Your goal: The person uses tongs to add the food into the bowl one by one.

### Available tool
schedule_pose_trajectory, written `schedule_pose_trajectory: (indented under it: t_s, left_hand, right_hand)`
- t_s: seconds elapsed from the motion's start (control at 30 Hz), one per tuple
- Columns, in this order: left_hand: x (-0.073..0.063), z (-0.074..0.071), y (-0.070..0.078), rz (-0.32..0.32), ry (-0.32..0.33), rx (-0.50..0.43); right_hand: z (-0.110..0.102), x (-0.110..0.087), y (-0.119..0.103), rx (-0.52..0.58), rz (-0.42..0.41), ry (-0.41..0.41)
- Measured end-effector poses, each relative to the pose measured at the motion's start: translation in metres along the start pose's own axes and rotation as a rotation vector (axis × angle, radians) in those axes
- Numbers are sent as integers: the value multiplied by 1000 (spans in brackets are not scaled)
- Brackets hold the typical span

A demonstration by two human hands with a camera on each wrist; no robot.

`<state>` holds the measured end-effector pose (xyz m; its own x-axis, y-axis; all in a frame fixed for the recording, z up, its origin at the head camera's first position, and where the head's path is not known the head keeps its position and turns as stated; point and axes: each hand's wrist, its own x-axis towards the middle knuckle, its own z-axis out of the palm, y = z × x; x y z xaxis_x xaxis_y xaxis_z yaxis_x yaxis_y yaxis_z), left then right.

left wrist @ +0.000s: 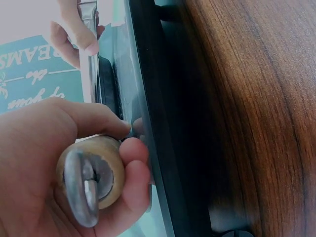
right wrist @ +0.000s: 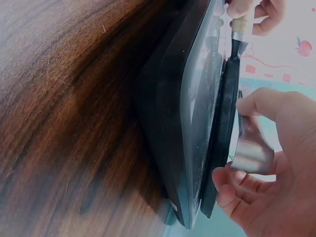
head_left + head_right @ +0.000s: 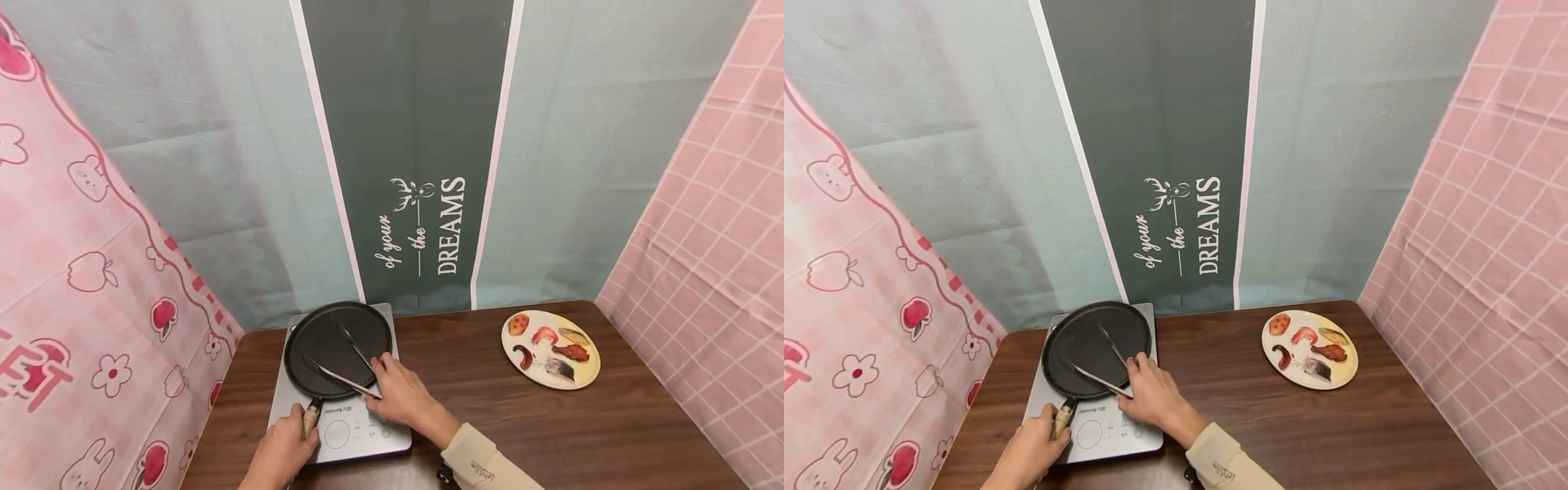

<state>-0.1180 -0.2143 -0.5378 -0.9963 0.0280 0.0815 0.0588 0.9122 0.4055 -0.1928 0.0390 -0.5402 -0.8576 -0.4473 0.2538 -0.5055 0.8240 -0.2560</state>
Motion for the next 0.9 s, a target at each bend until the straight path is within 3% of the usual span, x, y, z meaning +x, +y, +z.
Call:
schedule_pose_trajectory:
  t_s: [0.33,0.7,0.9]
  left_hand:
    - [-1,3,1,-6,43,8]
    - [-1,6,1,10,57,26]
    - [-1,6,2,-17,47,34]
  right_hand:
    - [2,-1,1,66,55,53]
    - [0,0,4,63,101,28]
    - [1,2,4,34,114,-14]
